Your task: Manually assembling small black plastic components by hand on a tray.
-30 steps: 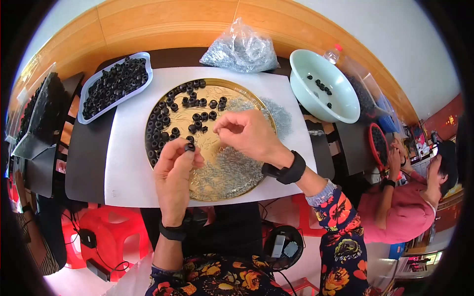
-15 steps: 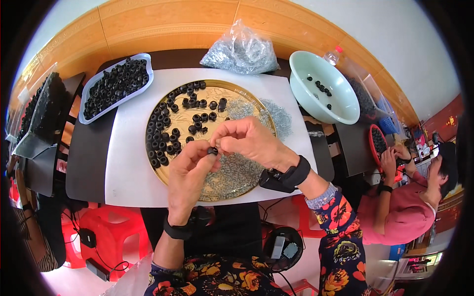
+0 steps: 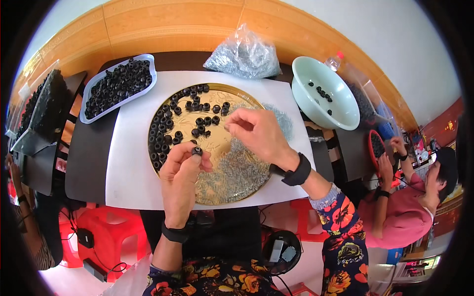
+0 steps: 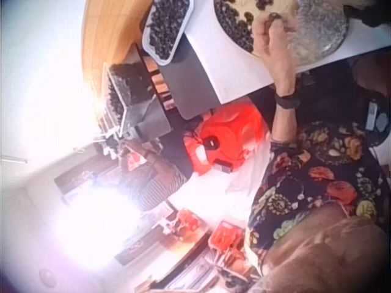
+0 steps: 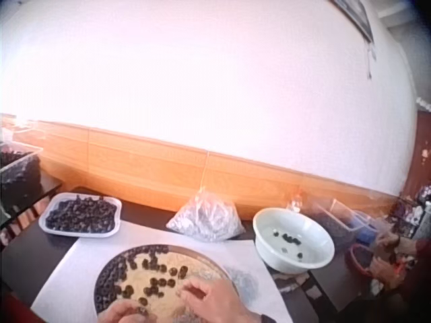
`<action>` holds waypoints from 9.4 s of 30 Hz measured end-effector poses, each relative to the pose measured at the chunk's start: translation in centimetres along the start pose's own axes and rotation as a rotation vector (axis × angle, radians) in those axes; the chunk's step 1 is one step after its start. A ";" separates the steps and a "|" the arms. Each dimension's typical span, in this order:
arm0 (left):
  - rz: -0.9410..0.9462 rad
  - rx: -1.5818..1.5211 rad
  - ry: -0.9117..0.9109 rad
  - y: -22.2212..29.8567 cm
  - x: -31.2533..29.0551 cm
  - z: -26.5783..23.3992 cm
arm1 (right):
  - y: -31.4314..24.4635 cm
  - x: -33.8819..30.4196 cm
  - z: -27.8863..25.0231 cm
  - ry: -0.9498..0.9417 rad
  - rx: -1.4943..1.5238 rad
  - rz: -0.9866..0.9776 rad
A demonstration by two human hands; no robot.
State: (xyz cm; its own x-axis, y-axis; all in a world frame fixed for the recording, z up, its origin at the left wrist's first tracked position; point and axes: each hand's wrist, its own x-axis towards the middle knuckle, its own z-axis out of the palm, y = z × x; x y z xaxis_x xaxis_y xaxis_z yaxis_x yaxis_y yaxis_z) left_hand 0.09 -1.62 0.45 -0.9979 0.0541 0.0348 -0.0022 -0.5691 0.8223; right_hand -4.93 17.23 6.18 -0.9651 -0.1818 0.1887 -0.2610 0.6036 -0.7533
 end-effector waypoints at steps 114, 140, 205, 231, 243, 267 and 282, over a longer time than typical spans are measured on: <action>-0.189 -0.098 -0.217 -1.1 -0.6 3.6 | -1.4 -6.3 3.6 0.404 0.043 -0.330; -0.045 0.038 -0.195 -0.4 -0.8 4.2 | -1.1 -6.2 3.2 0.388 0.080 -0.399; -0.047 -0.021 -0.171 -1.7 -0.2 2.5 | 0.5 -5.9 2.4 0.328 0.400 -0.201; -0.123 -0.218 -0.156 -0.9 0.1 2.5 | -1.1 -6.0 2.2 0.265 0.028 -0.407; -0.112 -0.120 -0.119 -1.2 -0.2 2.5 | -1.0 -6.4 3.1 0.322 -0.051 -0.408; 0.205 0.411 -0.074 -1.2 -1.1 3.8 | -0.3 -6.0 2.2 0.300 0.245 -0.313; -0.040 -0.107 -0.135 -1.3 -0.4 2.9 | -1.1 -6.5 3.4 0.393 -0.095 -0.403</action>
State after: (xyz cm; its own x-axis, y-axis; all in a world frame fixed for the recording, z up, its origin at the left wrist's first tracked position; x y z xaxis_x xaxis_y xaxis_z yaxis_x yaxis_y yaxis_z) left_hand 0.64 1.51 1.03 -0.9791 0.1845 0.0851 -0.0560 -0.6479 0.7597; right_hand 1.68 15.14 3.63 -0.7200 -0.1204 0.6835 -0.5938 0.6167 -0.5168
